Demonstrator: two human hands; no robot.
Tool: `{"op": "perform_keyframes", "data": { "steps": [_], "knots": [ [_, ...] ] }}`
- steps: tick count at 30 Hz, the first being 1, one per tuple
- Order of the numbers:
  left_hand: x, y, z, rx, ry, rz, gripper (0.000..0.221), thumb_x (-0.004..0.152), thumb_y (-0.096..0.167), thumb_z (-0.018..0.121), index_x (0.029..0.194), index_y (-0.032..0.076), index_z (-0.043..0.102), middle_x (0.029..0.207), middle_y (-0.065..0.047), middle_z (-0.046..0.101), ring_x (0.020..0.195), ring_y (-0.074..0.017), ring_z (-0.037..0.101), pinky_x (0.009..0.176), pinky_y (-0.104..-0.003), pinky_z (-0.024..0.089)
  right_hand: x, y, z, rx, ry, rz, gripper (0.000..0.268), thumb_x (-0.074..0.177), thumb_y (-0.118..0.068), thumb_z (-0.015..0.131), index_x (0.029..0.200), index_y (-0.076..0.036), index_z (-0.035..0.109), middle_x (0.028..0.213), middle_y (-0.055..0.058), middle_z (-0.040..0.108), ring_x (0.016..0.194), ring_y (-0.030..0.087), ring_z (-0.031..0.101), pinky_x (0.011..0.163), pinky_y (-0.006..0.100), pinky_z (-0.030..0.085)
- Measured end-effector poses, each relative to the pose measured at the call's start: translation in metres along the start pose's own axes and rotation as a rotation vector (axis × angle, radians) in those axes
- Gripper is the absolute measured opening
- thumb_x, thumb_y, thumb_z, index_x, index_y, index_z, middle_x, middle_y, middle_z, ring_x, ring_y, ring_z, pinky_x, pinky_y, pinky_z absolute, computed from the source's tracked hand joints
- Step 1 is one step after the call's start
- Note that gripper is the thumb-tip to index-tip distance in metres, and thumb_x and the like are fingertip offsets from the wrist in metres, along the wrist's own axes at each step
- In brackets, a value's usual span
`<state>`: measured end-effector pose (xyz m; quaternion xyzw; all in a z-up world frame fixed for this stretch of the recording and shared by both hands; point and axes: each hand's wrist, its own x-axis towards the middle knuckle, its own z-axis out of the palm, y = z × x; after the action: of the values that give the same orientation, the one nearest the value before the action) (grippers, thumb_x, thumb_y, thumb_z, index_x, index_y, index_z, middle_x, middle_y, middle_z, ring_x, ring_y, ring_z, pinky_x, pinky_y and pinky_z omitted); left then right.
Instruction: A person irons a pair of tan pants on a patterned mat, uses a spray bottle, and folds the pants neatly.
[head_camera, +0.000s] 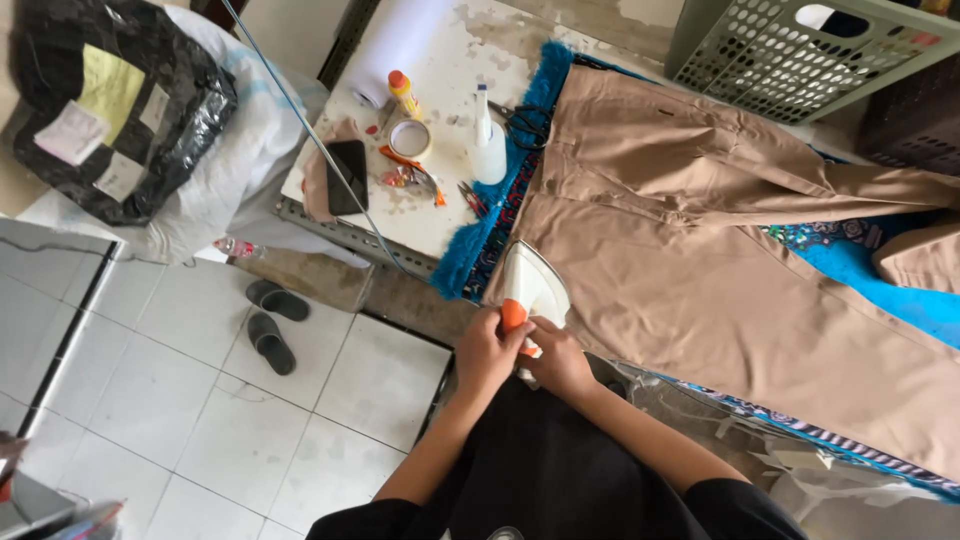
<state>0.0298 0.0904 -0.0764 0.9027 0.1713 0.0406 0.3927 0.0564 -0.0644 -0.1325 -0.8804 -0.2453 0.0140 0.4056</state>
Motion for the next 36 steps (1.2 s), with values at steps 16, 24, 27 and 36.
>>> {"op": "perform_keyframes", "data": {
  "steps": [16,24,27,36],
  "knots": [
    [0.174,-0.205,-0.067,-0.104,0.301,0.289,0.036,0.083,0.014,0.087,0.114,0.003,0.07,0.099,-0.015,0.066,0.095,-0.0386,0.067,0.077,-0.041,0.058,-0.103,0.023,-0.012,0.155,-0.22,0.759,0.031,0.086,-0.045,0.077,0.105,-0.021,0.084,0.093,0.007,0.082,0.09,0.03,0.077,0.078,0.04,0.062],
    [0.198,-0.24,-0.043,-0.041,0.392,0.33,0.037,0.087,0.019,0.088,0.116,0.004,0.071,0.103,-0.014,0.067,0.1,-0.0373,0.067,0.092,-0.044,0.053,-0.133,0.027,-0.02,0.231,-0.142,1.03,0.035,0.087,-0.044,0.076,0.11,-0.019,0.085,0.098,0.011,0.082,0.096,0.034,0.076,0.087,0.044,0.061],
    [0.192,-0.226,-0.047,-0.036,0.393,0.29,0.04,0.091,0.023,0.089,0.12,0.004,0.07,0.107,-0.014,0.068,0.104,-0.0371,0.067,0.093,-0.045,0.053,-0.158,0.054,-0.011,0.23,-0.124,1.083,0.036,0.089,-0.048,0.072,0.113,-0.024,0.083,0.1,0.007,0.083,0.096,0.032,0.076,0.088,0.044,0.061],
    [0.152,-0.146,-0.04,-0.58,0.375,-0.07,0.068,0.088,0.0,0.089,0.144,0.004,0.05,0.137,-0.021,0.053,0.139,-0.0331,0.048,0.122,-0.047,0.033,-0.22,0.096,-0.013,0.25,0.172,1.242,0.033,0.089,-0.042,0.074,0.117,-0.024,0.079,0.107,0.007,0.081,0.103,0.029,0.076,0.091,0.045,0.06]
  ]
}}
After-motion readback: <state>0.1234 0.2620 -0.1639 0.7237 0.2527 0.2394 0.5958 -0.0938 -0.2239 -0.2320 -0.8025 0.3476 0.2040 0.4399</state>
